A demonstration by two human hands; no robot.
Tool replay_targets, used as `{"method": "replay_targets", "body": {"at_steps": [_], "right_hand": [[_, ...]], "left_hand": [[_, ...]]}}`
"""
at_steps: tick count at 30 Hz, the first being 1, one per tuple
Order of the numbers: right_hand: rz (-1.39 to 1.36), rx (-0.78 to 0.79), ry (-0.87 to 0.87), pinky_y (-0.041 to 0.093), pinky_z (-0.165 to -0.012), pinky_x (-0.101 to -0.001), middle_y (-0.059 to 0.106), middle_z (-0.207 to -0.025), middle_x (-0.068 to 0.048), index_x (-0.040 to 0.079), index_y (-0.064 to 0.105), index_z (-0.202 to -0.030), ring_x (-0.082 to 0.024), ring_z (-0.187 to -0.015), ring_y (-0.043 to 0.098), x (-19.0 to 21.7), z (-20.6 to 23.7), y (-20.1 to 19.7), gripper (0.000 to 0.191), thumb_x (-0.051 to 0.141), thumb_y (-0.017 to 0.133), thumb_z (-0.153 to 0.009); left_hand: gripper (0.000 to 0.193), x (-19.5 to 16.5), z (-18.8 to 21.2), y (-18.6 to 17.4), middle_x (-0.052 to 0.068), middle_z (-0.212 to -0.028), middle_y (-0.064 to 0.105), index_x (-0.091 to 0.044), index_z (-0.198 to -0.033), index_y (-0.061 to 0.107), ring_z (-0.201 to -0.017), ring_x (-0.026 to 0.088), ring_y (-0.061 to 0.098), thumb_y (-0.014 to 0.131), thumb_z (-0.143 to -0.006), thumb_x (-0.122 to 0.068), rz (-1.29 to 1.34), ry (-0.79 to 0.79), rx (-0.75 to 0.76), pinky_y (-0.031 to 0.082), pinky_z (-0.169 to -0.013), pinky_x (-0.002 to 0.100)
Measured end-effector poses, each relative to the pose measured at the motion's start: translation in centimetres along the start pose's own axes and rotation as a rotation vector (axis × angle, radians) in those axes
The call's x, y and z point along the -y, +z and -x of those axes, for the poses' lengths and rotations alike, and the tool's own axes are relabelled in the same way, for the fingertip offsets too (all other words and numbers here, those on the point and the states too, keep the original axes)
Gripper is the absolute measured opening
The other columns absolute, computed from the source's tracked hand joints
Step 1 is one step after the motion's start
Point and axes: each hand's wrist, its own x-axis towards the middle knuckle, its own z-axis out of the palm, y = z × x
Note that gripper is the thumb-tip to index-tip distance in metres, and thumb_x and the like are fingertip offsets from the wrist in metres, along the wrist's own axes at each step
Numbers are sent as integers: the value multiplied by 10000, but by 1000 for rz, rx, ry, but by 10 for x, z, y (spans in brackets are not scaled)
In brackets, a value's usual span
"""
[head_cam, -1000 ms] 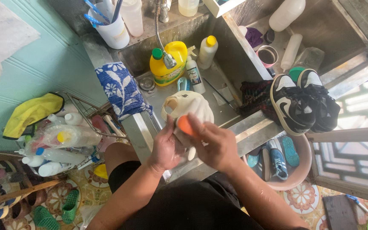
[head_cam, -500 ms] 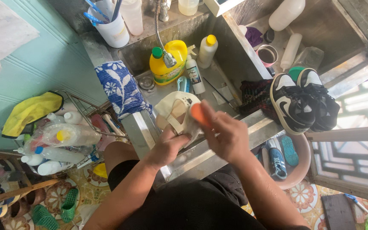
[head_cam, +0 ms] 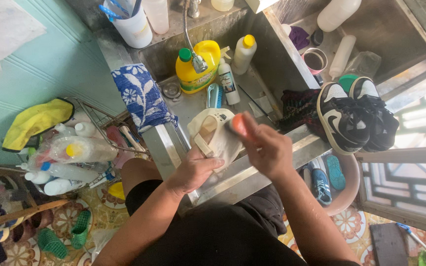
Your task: The person washes baseball caps at a utility sink. They scrub a black cap with an orange sponge, scrub it with a brush, rinse it under the tap, set it in a basin, then scrub a white cap with the sponge, turning it to clean different areas.
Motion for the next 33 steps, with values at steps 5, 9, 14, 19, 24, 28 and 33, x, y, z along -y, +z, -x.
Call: {"method": "replay_targets", "body": {"at_steps": [5, 9, 14, 19, 24, 28, 33], "right_hand": [[36, -98, 121, 551, -647, -336, 745, -972, -165, 104, 567, -1474, -202, -716, 693, -31, 16, 5, 550, 129, 745, -955], [-106, -164, 564, 553, -724, -367, 756, -947, -190, 33, 541, -1468, -285, -795, 729, -67, 34, 29, 488, 193, 637, -1017], [200, 305, 454, 499, -918, -470, 688, -1141, -280, 2, 517, -1469, -437, -1060, 657, -110, 40, 82, 588, 228, 655, -944], [-59, 898, 318, 499, -931, -442, 686, -1166, -245, 10, 537, -1452, -383, -1080, 652, -123, 24, 177, 579, 211, 683, -929], [-292, 860, 224, 500, -944, -414, 684, -1191, -211, 18, 556, -1435, -330, -1099, 648, -120, 2, 243, 571, 194, 712, -915], [-393, 873, 210, 500, -954, -391, 682, -1211, -183, 24, 571, -1421, -287, -1115, 644, -114, 0, 255, 565, 181, 735, -903], [-545, 928, 203, 501, -967, -363, 680, -1237, -149, 32, 591, -1404, -233, -1134, 640, -112, 3, 256, 560, 164, 763, -889]], "left_hand": [[704, -4, -7, 3, 112, -1465, 506, 14, -1562, 358, -1364, 217, 479, 596, -901, -19, -392, 44, -96, 377, -1142, 326], [563, -3, -14, -12, 126, -1345, 510, -7, -1430, 371, -1284, 209, 521, 583, -909, -25, -423, 6, -221, 440, -1067, 323], [483, -8, -13, -31, 115, -1313, 473, -19, -1324, 366, -1265, 161, 491, 625, -921, 37, -603, 179, -177, 413, -1076, 295], [181, -30, 0, -37, 79, -1147, 520, -17, -1243, 508, -1068, 152, 524, 546, -1108, -131, -468, 189, -76, 464, -986, 298], [302, -29, 15, -35, 23, -1114, 625, -35, -1280, 578, -998, 120, 558, 473, -1056, -207, -399, -95, -315, 476, -918, 300], [287, -16, 30, -39, 96, -1153, 660, 38, -1285, 577, -1038, 144, 618, 530, -1058, -130, -404, -109, -411, 529, -919, 310], [419, -14, 39, -38, 104, -1231, 686, 10, -1380, 545, -1093, 131, 654, 622, -972, -46, -163, 110, -458, 551, -964, 290]]}}
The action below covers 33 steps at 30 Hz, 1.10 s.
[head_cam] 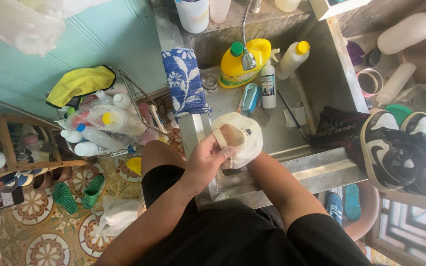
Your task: The person washes baseball caps at a utility sink. They scrub a black cap with an orange sponge, scrub it with a brush, rinse it under the tap, set it in a basin, then scrub a white cap with the sponge, turning it to clean different areas.
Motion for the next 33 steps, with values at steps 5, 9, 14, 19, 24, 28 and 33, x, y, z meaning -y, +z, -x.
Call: {"method": "replay_targets", "body": {"at_steps": [5, 9, 14, 19, 24, 28, 33], "right_hand": [[-226, 4, -18, 501, -980, -335, 678, -1262, -114, 40, 610, -1387, -180, -1154, 635, -3, 41, -39, 555, 147, 792, -874], [86, -59, 445, 462, -1031, -313, 686, -1262, -57, 136, 502, -1528, -163, -1182, 603, 1, 109, -88, 613, 134, 672, -938], [-237, -598, 52, 451, -1026, -291, 628, -1317, -75, 43, 468, -1479, -122, -1185, 582, 46, 188, -107, 524, 240, 550, -1001], [234, -1001, 140, 460, -698, -310, 652, -831, -73, 52, 622, -1084, -169, -759, 627, 108, 215, -91, 261, 209, 413, -1100], [646, -1004, -192, 361, -545, -427, 414, -588, -93, 60, 506, -690, -283, -533, 446, 136, 208, -87, 284, 104, 669, -919], [598, -866, -424, 307, -493, -430, 352, -529, -81, 80, 457, -590, -272, -471, 399, 142, 204, -94, 295, 78, 674, -789], [585, -1006, -366, 353, -511, -391, 435, -572, -58, 83, 535, -661, -238, -491, 448, 142, 203, -99, 208, 38, 636, -837]], "left_hand": [[498, -13, 3, -1, 143, -1167, 740, 132, -1324, 586, -1025, 161, 719, 774, -884, -5, 71, 82, -26, 607, -933, 321], [618, -19, -5, 6, 98, -1170, 718, 59, -1464, 493, -1008, 111, 679, 728, -896, -9, 58, 42, -27, 574, -866, 252], [634, -18, -19, 23, 59, -1246, 660, 47, -1512, 454, -1098, 89, 631, 659, -915, -6, -133, -94, 237, 510, -944, 232], [597, 4, -36, 57, 95, -1263, 674, 63, -1422, 554, -1146, 117, 631, 669, -837, 37, -205, -200, 538, 501, -1001, 266], [562, 23, -39, 81, 96, -1225, 682, 17, -1372, 585, -1097, 150, 647, 689, -820, 30, -246, -374, 573, 515, -959, 301], [603, 23, -36, 85, 131, -1221, 669, 33, -1386, 566, -1101, 177, 639, 734, -807, 60, -265, -377, 579, 513, -976, 322], [715, 19, -29, 79, 65, -1353, 633, -13, -1456, 491, -1232, 130, 596, 691, -774, 67, -197, -316, 654, 465, -1064, 285]]}}
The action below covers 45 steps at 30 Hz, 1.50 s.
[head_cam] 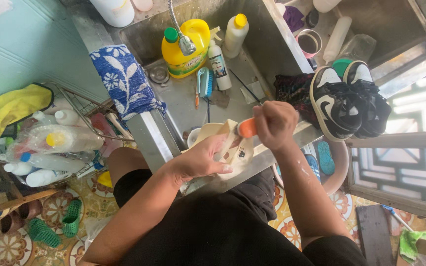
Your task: The person washes baseball caps at a utility sink. They scrub a black cap with an orange sponge, scrub it with a brush, rinse it under the tap, set it in a basin, then scrub a white cap with the sponge, turning it to clean different areas.
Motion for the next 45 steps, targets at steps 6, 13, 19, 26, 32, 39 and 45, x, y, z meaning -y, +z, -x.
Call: {"method": "replay_targets", "body": {"at_steps": [6, 13, 19, 26, 32, 39, 45], "right_hand": [[-54, 21, -125, 356, -491, -384, 440, -549, -52, 82, 548, -642, -232, -473, 459, -4, 5, 8, 135, 60, 643, -735], [-69, 141, -208, 350, -481, -408, 408, -519, -56, 93, 538, -607, -264, -454, 440, 6, 0, 7, 147, 132, 655, -687], [92, 35, 37, 355, -474, -363, 402, -573, -77, 81, 488, -617, -257, -510, 461, -5, -6, -1, 339, 114, 685, -891], [-91, 80, -111, 332, -488, -367, 425, -546, -34, 129, 595, -656, -214, -474, 458, -11, 6, 9, 129, 136, 635, -778], [30, 90, -188, 297, -472, -403, 376, -490, -46, 136, 535, -572, -230, -435, 401, -3, 4, 9, 155, 142, 642, -684], [18, 35, -31, 327, -475, -361, 408, -554, -49, 115, 524, -648, -225, -469, 421, -10, 7, 6, 206, 121, 632, -823], [63, 38, 68, 330, -469, -376, 385, -533, -75, 93, 463, -598, -244, -447, 415, -3, 1, 4, 316, 111, 652, -852]], "left_hand": [[758, -3, 5, 1, 72, -1235, 628, -23, -1466, 489, -1139, 156, 597, 691, -740, 58, 32, -54, -10, 485, -1009, 313], [779, 1, 5, 0, 78, -1229, 594, -25, -1444, 483, -1149, 165, 581, 709, -702, 47, -30, -98, -39, 485, -1004, 310], [857, 8, 6, 1, 84, -1300, 587, -19, -1505, 434, -1199, 185, 562, 691, -691, 53, 102, -14, 36, 451, -1055, 315], [881, 12, 7, 5, 5, -1400, 555, -72, -1491, 369, -1325, 112, 510, 678, -677, 64, 70, 26, -64, 387, -1120, 262], [831, 13, 9, 4, 79, -1212, 542, 12, -1467, 438, -1141, 203, 550, 698, -680, 74, 68, -39, -99, 466, -1014, 371], [936, 17, 10, 7, 64, -1382, 536, -50, -1530, 360, -1269, 171, 524, 665, -651, 52, 27, -27, -124, 396, -1100, 328], [966, 19, 14, 6, 70, -1498, 497, -31, -1581, 337, -1395, 181, 453, 662, -676, 58, -26, 40, -102, 320, -1186, 325]]}}
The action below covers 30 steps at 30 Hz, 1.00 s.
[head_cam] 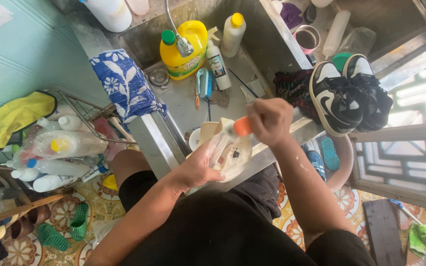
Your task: The person washes baseball caps at a utility sink. They scrub a black cap with an orange sponge, scrub it with a brush, rinse it under the tap, set it in a basin, then scrub a white cap with the sponge, turning it to clean different areas.
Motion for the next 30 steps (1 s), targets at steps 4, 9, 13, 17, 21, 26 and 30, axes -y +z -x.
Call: {"method": "replay_targets", "body": {"at_steps": [4, 9, 13, 17, 21, 26, 30], "right_hand": [[1, -2, -82, 343, -492, -398, 399, -538, -80, 94, 496, -613, -272, -470, 427, 7, -3, -1, 293, 118, 668, -848], [-41, -1, 32, 357, -488, -378, 402, -541, -74, 100, 515, -644, -236, -461, 443, 4, -3, -1, 267, 112, 645, -876], [42, 7, -62, 347, -460, -387, 409, -469, -47, 116, 538, -587, -238, -402, 423, 3, 0, 1, 273, 118, 662, -830], [102, -14, -49, 360, -505, -392, 463, -543, -71, 102, 586, -655, -260, -481, 478, -8, 9, 3, 244, 176, 656, -877], [107, -220, 480, 404, -549, -323, 557, -625, 1, 113, 707, -823, -127, -571, 532, -41, 26, 8, 397, 393, 581, -1073], [-1039, -133, 1309, 306, -414, -216, 513, -688, 33, 86, 623, -1005, -41, -486, 400, -58, 59, 39, 780, 808, 332, -962], [-1661, 217, 1485, 383, -429, -202, 603, -807, -30, 25, 628, -1177, -41, -501, 424, -28, 72, 73, 785, 755, 423, -972]], "left_hand": [[968, -2, 1, 0, 142, -1351, 530, -36, -1588, 356, -1223, 263, 523, 678, -679, 45, -18, -97, -33, 437, -1098, 388], [982, -7, 6, 3, 42, -1443, 505, -86, -1570, 308, -1330, 180, 481, 671, -666, 41, 79, -53, -31, 380, -1120, 342], [915, -5, 5, -2, 59, -1363, 544, -78, -1531, 370, -1285, 188, 529, 651, -670, 56, 127, -40, -31, 417, -1109, 339], [954, 6, 6, -11, 124, -1291, 550, -87, -1630, 382, -889, 306, 434, 651, -739, 122, 205, -152, -79, 394, -689, 477], [801, 16, 13, -22, 125, -1321, 574, -16, -1527, 442, -1189, 265, 559, 687, -772, 93, 449, 148, -265, 430, -979, 414], [751, 18, 13, -40, 176, -1455, 540, -87, -1544, 433, -1421, 297, 516, 772, -880, -175, 893, 551, -188, 407, -1221, 442], [756, 30, 9, -56, 115, -1504, 527, -72, -1546, 412, -1392, 323, 526, 722, -950, -419, 923, 533, -50, 454, -1134, 505]]}}
